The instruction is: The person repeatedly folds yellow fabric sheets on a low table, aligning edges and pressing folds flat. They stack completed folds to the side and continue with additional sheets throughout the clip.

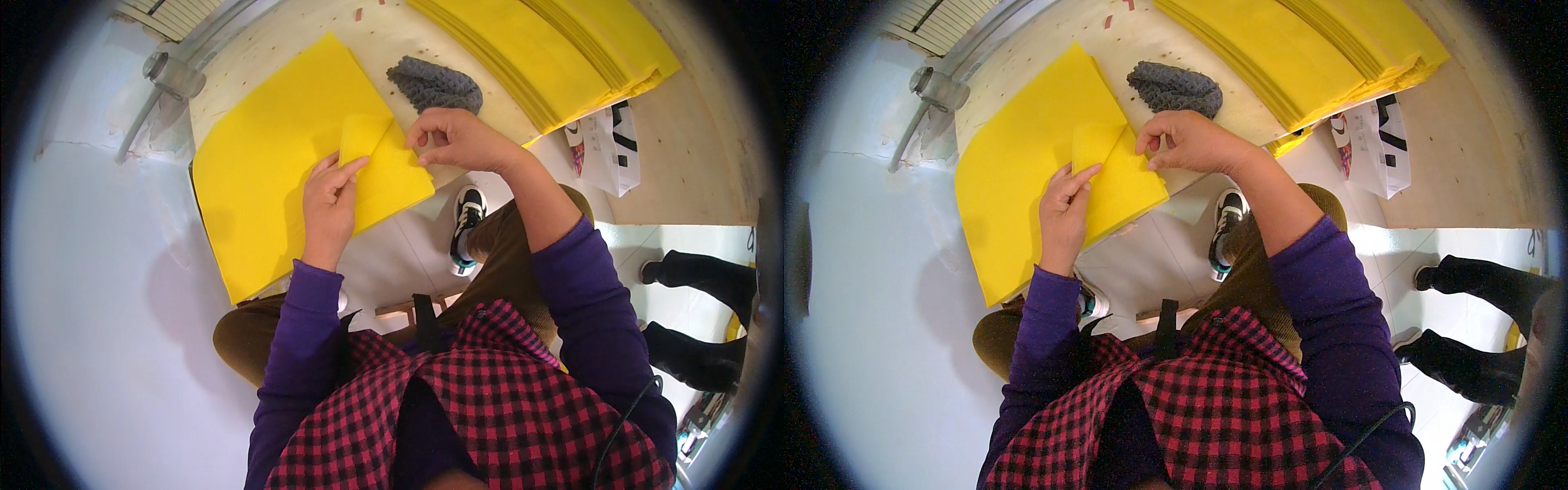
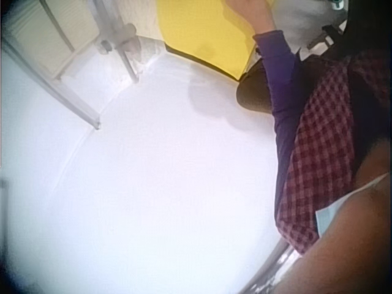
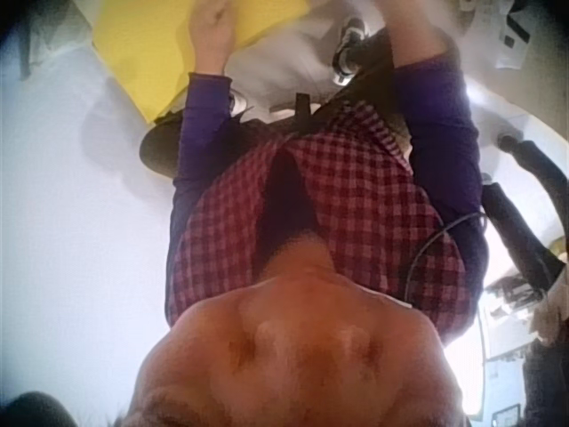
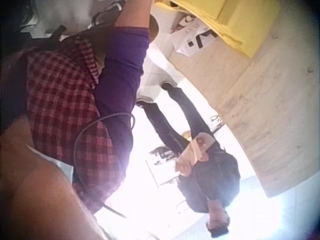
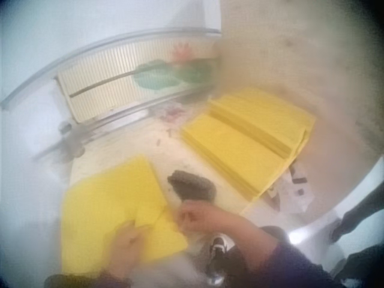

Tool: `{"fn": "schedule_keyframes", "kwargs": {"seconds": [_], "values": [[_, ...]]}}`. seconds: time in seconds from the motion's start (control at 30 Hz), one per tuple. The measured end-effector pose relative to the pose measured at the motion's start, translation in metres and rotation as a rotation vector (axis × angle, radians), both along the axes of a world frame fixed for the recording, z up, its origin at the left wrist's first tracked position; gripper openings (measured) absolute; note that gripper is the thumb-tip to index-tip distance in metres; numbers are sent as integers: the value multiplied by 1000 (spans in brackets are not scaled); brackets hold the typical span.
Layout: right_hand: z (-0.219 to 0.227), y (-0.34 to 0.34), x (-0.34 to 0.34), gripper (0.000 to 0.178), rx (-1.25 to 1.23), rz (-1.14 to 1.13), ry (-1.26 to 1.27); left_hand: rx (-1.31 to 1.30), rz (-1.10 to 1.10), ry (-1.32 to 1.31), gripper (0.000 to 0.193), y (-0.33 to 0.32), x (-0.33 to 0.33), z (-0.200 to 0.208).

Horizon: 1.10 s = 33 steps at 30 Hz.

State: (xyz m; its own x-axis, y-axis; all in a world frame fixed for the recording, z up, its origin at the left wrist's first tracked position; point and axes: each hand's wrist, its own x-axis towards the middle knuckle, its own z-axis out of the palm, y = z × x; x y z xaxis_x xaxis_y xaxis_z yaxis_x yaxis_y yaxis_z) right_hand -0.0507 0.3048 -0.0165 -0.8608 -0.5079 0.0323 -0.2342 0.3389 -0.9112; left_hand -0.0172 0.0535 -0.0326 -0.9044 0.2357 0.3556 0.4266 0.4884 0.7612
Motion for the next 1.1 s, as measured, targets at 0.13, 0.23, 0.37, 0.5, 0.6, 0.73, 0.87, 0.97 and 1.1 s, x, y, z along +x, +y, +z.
{"fn": "schedule_keyframes", "kwargs": {"seconds": [0.13,0.23,0.37,0.5,0.6,0.73,0.87,0.97,1.1], "values": [[-6,-5,-1,24,-2,12,-4,-48,11,-7,26,0,1,4],[-7,-4,-1,25,-20,5,-50,-70,35,28,26,1,3,4],[-4,-3,-1,26,17,-2,-67,-43,11,29,28,1,2,5],[-1,-5,0,27,30,-6,-38,-9,-27,-15,27,-1,1,4],[1,-7,2,29,17,-3,-42,-65,26,12,26,-2,3,1],[4,-7,4,31,4,33,-125,-48,28,18,25,-3,2,-1],[0,-10,2,28,-5,30,-151,-28,7,20,24,-1,2,2],[-4,-12,0,22,-12,2,-121,-37,0,27,24,-1,0,6],[-9,-16,-2,14,-25,-36,-69,-28,16,32,24,0,2,5]]}}
